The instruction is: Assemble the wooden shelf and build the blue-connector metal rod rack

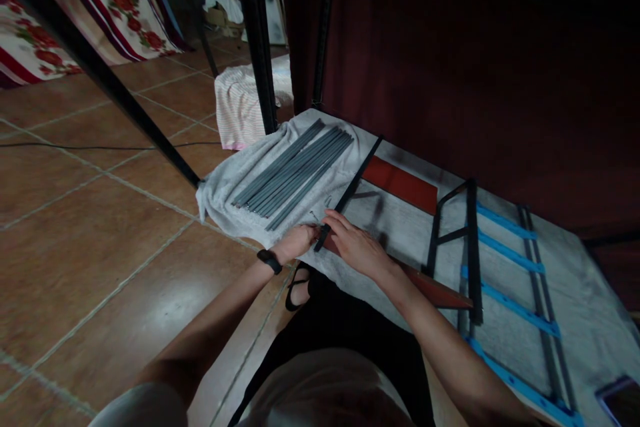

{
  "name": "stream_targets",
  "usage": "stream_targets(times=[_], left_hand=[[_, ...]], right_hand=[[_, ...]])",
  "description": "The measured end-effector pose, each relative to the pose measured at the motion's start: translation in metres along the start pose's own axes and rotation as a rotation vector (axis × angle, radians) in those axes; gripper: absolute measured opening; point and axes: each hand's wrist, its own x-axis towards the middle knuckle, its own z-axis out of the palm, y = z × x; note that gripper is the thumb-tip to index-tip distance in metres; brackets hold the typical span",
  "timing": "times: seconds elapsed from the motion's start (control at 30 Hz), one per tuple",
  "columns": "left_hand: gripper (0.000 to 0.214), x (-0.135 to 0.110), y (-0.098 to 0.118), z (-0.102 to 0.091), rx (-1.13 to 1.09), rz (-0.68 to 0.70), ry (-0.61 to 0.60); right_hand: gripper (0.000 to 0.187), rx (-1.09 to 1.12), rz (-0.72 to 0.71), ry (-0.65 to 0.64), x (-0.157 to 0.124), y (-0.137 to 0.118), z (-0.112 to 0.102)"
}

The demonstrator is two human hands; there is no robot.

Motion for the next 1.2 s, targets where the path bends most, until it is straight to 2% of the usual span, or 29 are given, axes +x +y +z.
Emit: stream_targets(times=[0.23, 0.4, 0.6, 1.2], left_hand=[[0.019, 0.000, -0.004, 0.002, -0.065, 0.005, -0.016], [0.023, -0.001, -0.001, 0.003, -0.030, -0.012, 0.037], [0.018, -0.001, 0.000, 0.003, -0.040, -0.026, 0.000], [0.020, -0.002, -0.001, 0.015, -0.016, -0.059, 0.056]], right_hand=[[0.053, -0.006, -0.014, 0.008, -0.001, 0.000, 0.000], [0.053, -0.005, -0.006, 0.002, 0.000, 0.000, 0.000], [0.051, -0.005, -0.005, 0.005, 0.000, 0.000, 0.000], [0.053, -0.011, 0.001, 0.005, 0.000, 0.000, 0.001]])
